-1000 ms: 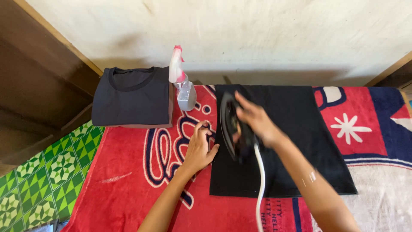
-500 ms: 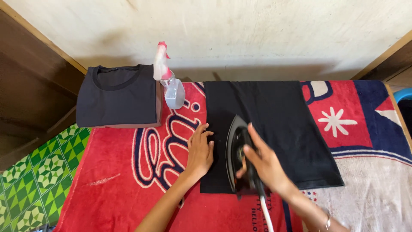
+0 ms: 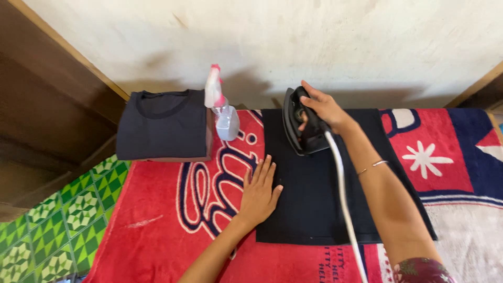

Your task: Ironing and folding black t-shirt and tank top garments.

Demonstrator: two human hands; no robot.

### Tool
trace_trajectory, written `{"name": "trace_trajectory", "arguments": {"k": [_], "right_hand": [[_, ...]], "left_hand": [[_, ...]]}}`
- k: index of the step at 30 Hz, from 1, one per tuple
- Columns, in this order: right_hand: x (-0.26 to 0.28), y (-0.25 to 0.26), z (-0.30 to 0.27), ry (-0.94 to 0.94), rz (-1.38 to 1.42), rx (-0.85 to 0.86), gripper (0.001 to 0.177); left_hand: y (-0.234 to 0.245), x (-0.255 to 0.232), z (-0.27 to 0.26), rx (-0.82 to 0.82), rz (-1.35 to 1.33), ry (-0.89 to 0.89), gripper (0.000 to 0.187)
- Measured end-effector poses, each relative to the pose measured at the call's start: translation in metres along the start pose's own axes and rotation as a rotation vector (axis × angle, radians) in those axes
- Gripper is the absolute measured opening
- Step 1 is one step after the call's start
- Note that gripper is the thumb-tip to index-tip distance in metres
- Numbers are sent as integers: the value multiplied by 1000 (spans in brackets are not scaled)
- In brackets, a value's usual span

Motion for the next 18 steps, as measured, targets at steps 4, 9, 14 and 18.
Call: {"name": "trace_trajectory", "arguments": {"k": [4,9,14,18], "right_hand": [[3,-13,-16,-64,-70,4,69],[-31,-20,-62,-76,31,-37,71],[-68,-59,-172,-177,2,-7,73],[-95,-76,-239,-335,-60,50,76]], "left_hand": [[-4,4,-2,-1,25,-30,62],[-8,6,-2,-6,18,-26,54],[-4,5,-1,-33,45,-34,53],[-4,3,-3,-30,63,-41,53]]}}
Point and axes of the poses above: each hand's wrist, its own z-axis towards the middle knuckle, its own y-axis out of the back of the hand, x = y × z, the point moved 10 cm from there along z, towards the middle knuckle, and after that the axes turned 12 degrees about -y, right-handed, at the moved point
